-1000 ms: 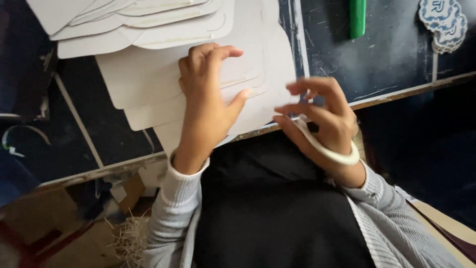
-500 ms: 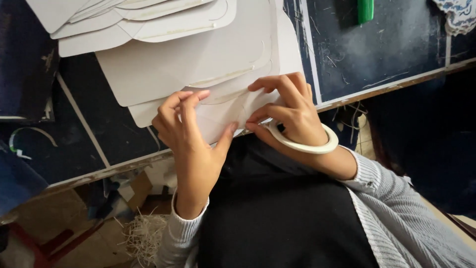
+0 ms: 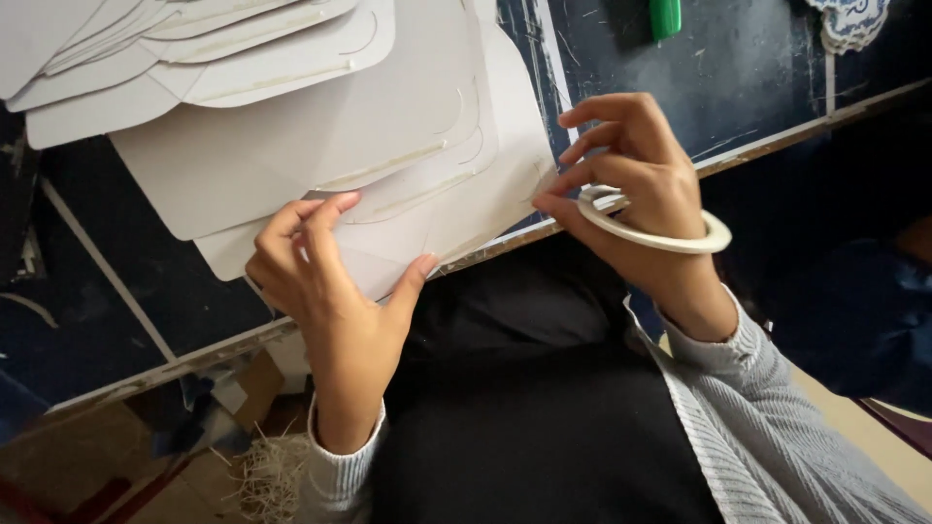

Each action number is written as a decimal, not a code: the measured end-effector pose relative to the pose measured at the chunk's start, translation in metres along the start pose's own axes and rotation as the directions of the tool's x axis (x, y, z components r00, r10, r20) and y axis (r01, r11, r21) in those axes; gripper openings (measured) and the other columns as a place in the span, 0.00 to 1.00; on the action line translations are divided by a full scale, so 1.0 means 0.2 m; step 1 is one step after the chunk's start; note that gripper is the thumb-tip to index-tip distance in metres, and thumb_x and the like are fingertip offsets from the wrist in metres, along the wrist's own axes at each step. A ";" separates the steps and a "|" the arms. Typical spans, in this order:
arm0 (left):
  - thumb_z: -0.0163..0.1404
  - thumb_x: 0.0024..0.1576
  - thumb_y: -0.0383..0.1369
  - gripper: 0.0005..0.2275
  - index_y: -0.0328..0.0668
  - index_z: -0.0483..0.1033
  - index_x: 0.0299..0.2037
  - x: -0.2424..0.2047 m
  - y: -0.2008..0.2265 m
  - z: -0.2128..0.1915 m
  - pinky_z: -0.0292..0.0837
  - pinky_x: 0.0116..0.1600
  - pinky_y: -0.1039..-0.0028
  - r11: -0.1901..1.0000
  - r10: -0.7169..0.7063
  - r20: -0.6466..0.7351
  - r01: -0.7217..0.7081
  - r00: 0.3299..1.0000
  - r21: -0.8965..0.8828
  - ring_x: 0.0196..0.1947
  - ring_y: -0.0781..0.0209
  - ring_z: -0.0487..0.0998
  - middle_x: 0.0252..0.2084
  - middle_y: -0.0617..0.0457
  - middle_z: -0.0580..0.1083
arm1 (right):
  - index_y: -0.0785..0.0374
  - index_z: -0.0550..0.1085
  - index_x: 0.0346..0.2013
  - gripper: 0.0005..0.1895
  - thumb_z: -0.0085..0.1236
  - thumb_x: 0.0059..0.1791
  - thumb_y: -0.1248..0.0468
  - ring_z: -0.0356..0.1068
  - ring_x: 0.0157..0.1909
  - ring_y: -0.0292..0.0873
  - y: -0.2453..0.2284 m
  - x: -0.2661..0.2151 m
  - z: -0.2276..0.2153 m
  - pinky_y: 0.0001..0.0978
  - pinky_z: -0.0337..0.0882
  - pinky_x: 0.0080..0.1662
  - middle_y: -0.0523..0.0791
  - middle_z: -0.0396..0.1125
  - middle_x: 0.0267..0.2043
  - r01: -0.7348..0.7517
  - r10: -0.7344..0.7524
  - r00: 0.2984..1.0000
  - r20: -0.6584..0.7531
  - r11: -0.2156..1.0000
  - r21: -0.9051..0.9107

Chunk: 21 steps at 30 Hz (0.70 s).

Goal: The person holds a stack of white paper sheets and applies strips of clear adhesive tape to the edges of each sheet. They tear the tape by hand and press it down to secure the papers together.

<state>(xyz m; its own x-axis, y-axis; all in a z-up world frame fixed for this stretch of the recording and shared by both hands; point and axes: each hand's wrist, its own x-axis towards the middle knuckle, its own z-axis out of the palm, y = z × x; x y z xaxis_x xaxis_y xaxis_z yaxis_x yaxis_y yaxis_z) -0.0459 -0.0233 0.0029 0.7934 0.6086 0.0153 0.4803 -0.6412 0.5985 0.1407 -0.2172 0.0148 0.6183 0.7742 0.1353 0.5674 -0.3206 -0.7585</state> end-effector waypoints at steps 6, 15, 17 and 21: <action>0.80 0.43 0.36 0.36 0.39 0.71 0.58 0.02 0.11 -0.01 0.66 0.65 0.47 0.998 0.009 -0.030 -0.007 1.000 0.057 0.62 0.37 0.60 0.60 0.39 0.60 | 0.69 0.79 0.33 0.11 0.76 0.52 0.70 0.73 0.49 0.49 0.01 0.01 0.01 0.41 0.78 0.56 0.55 0.62 0.61 -0.032 0.033 0.999 0.037 0.999 -0.011; 0.61 0.58 0.46 0.28 0.40 0.72 0.65 0.10 0.29 0.13 0.72 0.65 0.52 0.956 0.292 -0.010 -0.292 0.956 0.015 0.58 0.42 0.71 0.64 0.41 0.64 | 0.62 0.75 0.35 0.11 0.72 0.56 0.67 0.66 0.50 0.54 -0.10 0.04 -0.05 0.49 0.62 0.57 0.52 0.67 0.50 0.132 -0.132 0.991 0.012 0.968 -0.212; 0.37 0.71 0.54 0.28 0.38 0.72 0.68 0.10 0.26 0.17 0.75 0.62 0.54 0.920 0.392 0.001 -0.392 0.920 0.010 0.53 0.44 0.76 0.65 0.41 0.68 | 0.66 0.74 0.38 0.10 0.69 0.58 0.68 0.69 0.49 0.54 -0.16 0.07 -0.09 0.48 0.63 0.57 0.53 0.70 0.48 0.168 -0.169 0.986 0.007 0.975 -0.147; 0.52 0.74 0.27 0.09 0.41 0.76 0.63 0.18 0.14 0.16 0.70 0.48 0.66 0.862 0.452 -0.105 -0.403 0.886 0.306 0.46 0.54 0.76 0.57 0.48 0.78 | 0.65 0.78 0.40 0.11 0.76 0.57 0.66 0.72 0.46 0.50 -0.11 0.10 -0.04 0.44 0.62 0.53 0.50 0.76 0.45 0.235 -0.245 0.969 -0.030 0.955 -0.181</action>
